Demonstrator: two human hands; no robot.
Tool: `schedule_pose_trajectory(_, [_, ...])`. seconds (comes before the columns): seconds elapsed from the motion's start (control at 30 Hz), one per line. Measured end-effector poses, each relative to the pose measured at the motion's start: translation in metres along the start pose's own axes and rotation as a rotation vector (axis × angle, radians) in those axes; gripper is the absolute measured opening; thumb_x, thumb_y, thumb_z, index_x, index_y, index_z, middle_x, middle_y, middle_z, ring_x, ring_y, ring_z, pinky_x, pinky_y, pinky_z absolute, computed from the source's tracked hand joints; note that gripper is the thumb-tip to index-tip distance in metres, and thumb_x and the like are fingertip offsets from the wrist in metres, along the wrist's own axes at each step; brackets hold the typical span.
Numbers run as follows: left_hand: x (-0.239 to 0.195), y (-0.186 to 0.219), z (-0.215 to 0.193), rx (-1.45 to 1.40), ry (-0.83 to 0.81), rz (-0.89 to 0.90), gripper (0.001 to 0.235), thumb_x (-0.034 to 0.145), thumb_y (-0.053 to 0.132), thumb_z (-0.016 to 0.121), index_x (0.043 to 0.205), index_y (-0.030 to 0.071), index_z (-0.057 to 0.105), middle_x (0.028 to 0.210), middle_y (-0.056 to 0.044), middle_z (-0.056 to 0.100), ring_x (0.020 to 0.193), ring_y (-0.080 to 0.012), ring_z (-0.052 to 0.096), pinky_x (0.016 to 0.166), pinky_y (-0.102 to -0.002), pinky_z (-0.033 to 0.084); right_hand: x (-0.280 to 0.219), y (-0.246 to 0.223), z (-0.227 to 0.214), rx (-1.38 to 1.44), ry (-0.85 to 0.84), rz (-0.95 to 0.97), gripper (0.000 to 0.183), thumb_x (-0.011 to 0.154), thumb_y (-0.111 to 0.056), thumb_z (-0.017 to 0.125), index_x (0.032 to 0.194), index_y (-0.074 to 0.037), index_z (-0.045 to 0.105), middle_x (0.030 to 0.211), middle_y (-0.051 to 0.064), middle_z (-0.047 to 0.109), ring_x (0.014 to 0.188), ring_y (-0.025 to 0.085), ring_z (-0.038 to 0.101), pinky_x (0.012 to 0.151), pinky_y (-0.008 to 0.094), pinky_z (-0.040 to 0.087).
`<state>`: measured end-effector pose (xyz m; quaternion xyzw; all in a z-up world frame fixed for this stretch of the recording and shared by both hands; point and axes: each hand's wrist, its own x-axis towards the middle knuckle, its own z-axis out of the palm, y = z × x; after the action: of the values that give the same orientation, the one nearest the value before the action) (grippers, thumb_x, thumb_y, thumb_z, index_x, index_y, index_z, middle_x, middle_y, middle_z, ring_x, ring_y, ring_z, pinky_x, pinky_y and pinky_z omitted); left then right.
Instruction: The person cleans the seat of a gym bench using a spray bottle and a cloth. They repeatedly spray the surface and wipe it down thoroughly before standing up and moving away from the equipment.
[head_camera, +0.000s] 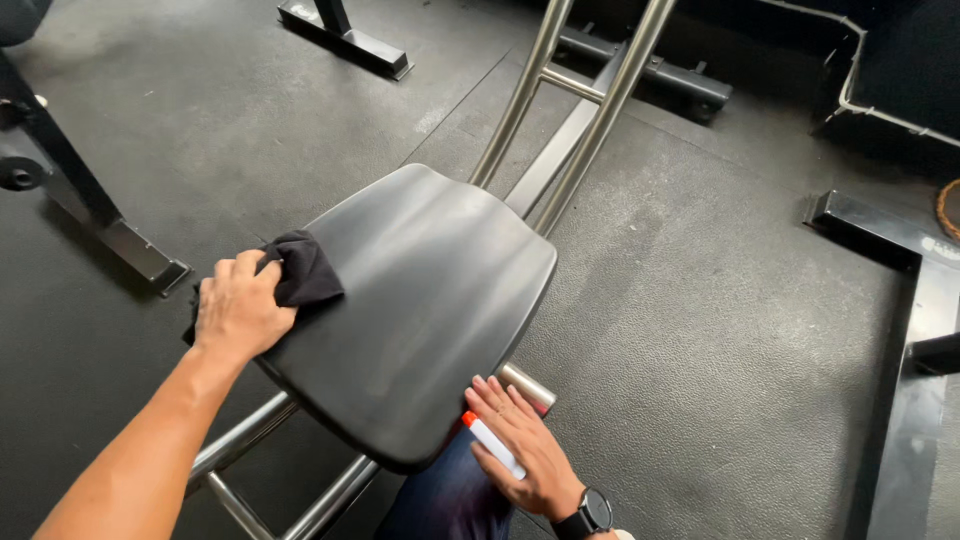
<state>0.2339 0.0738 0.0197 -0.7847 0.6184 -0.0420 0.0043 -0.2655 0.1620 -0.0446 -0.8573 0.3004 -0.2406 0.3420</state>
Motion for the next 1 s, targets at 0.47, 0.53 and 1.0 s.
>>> schedule_pose_trajectory(0.47, [0.287,0.232,0.065,-0.119,-0.151,0.222,0.066,0.102,0.047,0.063,0.162,0.019,0.068,0.169,-0.012,0.058,0.154,-0.0439,0.054,0.123,-0.066,0.045,0.022,-0.019,-0.010,0.143,0.245,0.097,0.058,0.120,-0.025,0.068,0.175,-0.008,0.060,0.187,0.017,0.055,0.179,0.035,0.045,0.148,0.048,0.034])
schedule_pose_trajectory(0.53, [0.264,0.221,0.066,-0.142,-0.141,0.212,0.066,0.103,0.047,0.061,0.161,0.017,0.070,0.168,-0.012,0.060,0.153,-0.0433,0.056,0.124,-0.065,0.046,0.020,-0.017,-0.011,0.134,0.239,0.105,0.057,0.120,-0.024,0.068,0.174,-0.009,0.061,0.186,0.016,0.057,0.178,0.034,0.047,0.147,0.047,0.037])
schedule_pose_trajectory(1.0, [0.031,-0.006,0.022,-0.042,0.088,0.119,0.066,0.097,0.050,0.066,0.145,0.005,0.076,0.158,-0.017,0.072,0.148,-0.0462,0.067,0.127,-0.060,0.053,0.017,-0.002,-0.017,0.109,0.128,0.067,0.067,0.121,-0.026,0.069,0.183,-0.009,0.048,0.195,0.016,0.041,0.183,0.034,0.035,0.149,0.046,0.027])
